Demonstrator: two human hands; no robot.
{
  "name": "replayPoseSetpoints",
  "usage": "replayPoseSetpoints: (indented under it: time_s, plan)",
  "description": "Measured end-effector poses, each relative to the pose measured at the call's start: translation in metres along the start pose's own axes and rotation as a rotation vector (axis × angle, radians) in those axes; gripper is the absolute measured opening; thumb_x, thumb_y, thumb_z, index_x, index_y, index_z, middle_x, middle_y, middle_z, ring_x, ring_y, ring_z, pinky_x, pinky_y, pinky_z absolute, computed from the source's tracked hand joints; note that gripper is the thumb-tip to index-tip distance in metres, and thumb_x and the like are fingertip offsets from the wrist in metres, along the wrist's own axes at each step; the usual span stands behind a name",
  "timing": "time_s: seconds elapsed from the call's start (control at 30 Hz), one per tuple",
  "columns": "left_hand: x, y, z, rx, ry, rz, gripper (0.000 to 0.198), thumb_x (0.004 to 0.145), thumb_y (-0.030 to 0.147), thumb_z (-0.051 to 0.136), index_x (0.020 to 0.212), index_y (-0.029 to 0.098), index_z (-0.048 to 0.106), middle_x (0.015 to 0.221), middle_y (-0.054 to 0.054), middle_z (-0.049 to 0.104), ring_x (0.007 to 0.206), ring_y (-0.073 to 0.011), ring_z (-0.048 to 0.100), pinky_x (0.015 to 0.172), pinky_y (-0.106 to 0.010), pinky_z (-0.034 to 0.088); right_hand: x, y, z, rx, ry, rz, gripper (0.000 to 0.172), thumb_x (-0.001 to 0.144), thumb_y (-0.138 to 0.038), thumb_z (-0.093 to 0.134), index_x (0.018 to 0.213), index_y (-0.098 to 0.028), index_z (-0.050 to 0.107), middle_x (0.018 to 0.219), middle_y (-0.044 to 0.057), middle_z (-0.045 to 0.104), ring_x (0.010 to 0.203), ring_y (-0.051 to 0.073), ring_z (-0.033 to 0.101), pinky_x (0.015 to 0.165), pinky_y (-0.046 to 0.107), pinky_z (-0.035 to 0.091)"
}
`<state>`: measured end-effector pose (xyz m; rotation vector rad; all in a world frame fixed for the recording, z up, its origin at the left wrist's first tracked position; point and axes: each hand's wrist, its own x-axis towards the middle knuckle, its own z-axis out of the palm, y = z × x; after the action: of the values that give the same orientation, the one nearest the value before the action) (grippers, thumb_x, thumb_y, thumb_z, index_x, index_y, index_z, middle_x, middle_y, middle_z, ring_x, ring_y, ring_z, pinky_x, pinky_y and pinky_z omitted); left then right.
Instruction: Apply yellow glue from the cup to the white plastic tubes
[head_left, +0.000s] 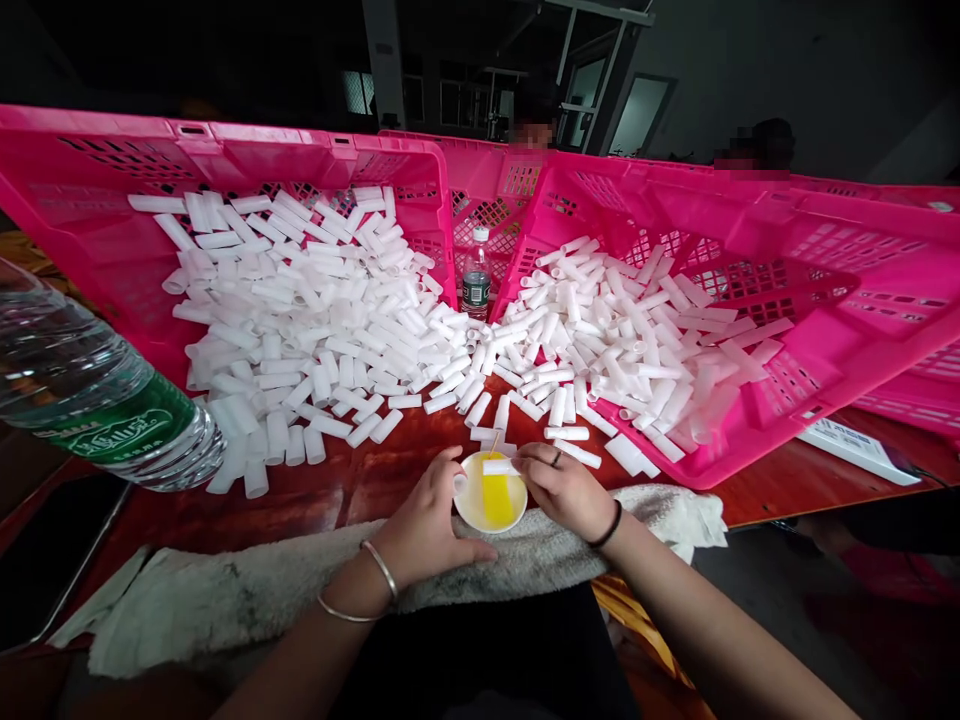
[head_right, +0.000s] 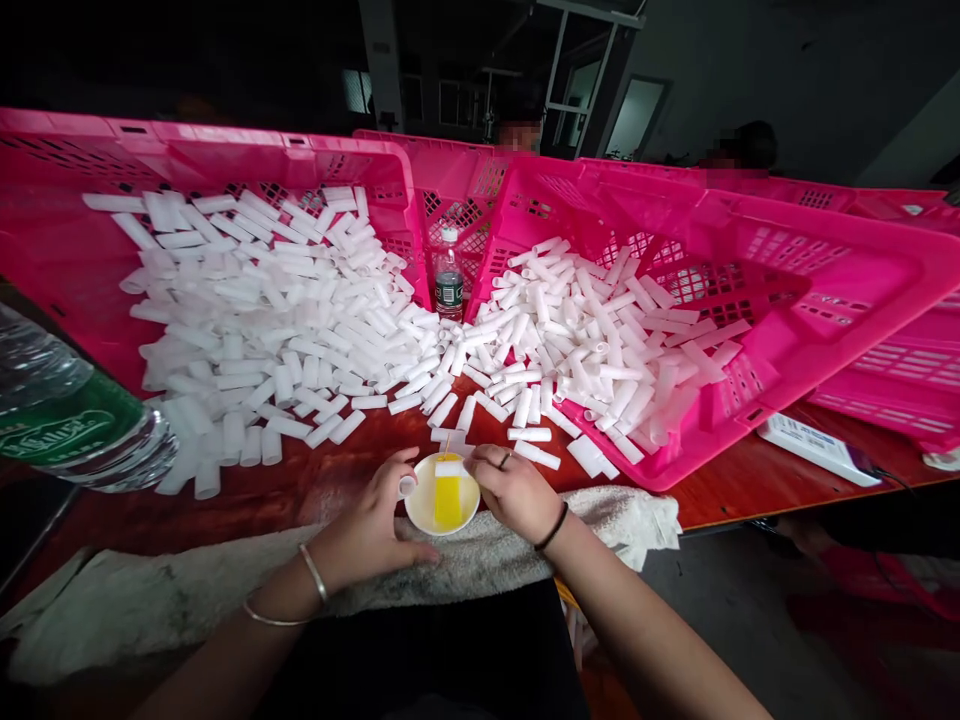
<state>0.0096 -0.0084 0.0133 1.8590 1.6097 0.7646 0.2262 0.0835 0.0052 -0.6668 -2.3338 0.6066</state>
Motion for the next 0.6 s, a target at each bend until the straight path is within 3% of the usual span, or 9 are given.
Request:
replayPoseSetpoints:
  time_s: [0.1, 0.27, 0.47, 0.6]
  plan:
    - [0.002, 0.0, 0.006, -0.004, 0.011, -0.004, 0.098, 0.049, 0.038, 0.085, 0.13, 0.018, 0.032, 0.139, -0.021, 0.037, 0.127, -0.0365, 0.041, 0.105, -0.053, 0.037, -0.002, 0.0, -0.002, 0.027, -0.019, -0.002, 0.021, 0.088, -0.018, 0.048, 0.104, -0.02, 0.062, 0.108, 0.013, 0.061, 0.1, 0.024, 0.06, 0.085, 0.041, 0.051]
    - [0.003, -0.002, 0.006, -0.032, 0.043, 0.034, 0.082, 0.054, 0.03, 0.083, 0.123, 0.022, 0.04, 0.132, -0.015, 0.048, 0.121, -0.0337, 0.047, 0.102, -0.052, 0.039, -0.002, -0.007, -0.002, 0.172, -0.035, 0.214, 0.026, 0.093, -0.026, 0.046, 0.116, -0.021, 0.056, 0.095, 0.008, 0.065, 0.087, 0.02, 0.063, 0.078, 0.037, 0.054]
    - [0.003, -0.003, 0.005, -0.065, 0.039, 0.027, 0.082, 0.053, 0.031, 0.084, 0.123, 0.023, 0.041, 0.132, -0.013, 0.049, 0.119, -0.0325, 0.048, 0.101, -0.051, 0.04, -0.002, -0.008, 0.001, 0.063, 0.005, 0.042, 0.019, 0.09, -0.024, 0.048, 0.101, -0.022, 0.063, 0.102, 0.011, 0.058, 0.095, 0.022, 0.058, 0.081, 0.038, 0.052]
    - [0.003, -0.002, 0.004, -0.061, 0.035, 0.007, 0.082, 0.052, 0.029, 0.084, 0.122, 0.022, 0.043, 0.133, -0.013, 0.049, 0.119, -0.0318, 0.049, 0.101, -0.05, 0.041, -0.004, -0.006, 0.004, 0.271, -0.007, 0.237, 0.024, 0.091, -0.031, 0.05, 0.112, -0.022, 0.057, 0.096, 0.008, 0.063, 0.087, 0.02, 0.062, 0.077, 0.036, 0.054]
